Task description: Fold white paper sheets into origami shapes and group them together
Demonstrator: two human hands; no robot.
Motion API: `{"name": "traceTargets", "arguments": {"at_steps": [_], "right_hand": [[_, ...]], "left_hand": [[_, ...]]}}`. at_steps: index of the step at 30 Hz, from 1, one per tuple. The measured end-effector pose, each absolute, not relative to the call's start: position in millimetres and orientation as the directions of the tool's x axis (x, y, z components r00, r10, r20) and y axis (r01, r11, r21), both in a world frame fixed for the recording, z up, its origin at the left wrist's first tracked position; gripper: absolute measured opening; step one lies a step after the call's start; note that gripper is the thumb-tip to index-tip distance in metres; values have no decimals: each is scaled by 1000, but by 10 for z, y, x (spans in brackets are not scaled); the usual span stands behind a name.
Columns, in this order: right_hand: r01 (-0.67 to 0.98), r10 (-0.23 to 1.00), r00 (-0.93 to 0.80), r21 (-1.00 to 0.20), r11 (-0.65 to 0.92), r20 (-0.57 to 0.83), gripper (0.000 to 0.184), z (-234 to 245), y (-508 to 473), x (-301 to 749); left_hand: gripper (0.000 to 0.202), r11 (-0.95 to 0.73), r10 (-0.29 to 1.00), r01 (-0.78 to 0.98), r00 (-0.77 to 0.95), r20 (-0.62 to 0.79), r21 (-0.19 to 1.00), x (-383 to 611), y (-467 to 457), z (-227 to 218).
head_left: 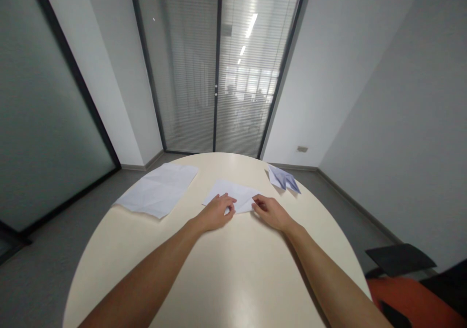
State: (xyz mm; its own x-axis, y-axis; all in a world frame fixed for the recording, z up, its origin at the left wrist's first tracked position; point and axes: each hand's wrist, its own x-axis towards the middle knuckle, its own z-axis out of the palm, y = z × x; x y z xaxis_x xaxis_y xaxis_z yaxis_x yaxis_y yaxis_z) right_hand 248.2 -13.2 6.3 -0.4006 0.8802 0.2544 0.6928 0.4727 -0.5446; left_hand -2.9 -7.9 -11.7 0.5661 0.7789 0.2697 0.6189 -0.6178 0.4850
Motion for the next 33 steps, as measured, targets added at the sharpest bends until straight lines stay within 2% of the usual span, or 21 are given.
{"name": "traceTargets", "arguments": {"at_steps": [9, 17, 22, 33], "right_hand": [[692, 907, -301, -587, 419, 293, 29, 23, -115, 2425], [666, 898, -281, -606, 436, 337, 28, -35, -85, 2417], [698, 897, -267, -571, 432, 352, 24, -56, -53, 2422], [743, 882, -281, -497, 449, 377, 28, -88, -22, 2427]], "left_hand": [[10, -644, 764, 612, 552, 336, 459, -11, -88, -136], [8, -681, 732, 599, 564, 383, 421, -6, -44, -216], [10, -685, 729, 606, 558, 397, 405, 6, -35, -212], [13, -658, 750, 652, 522, 406, 376, 42, -55, -186]]}}
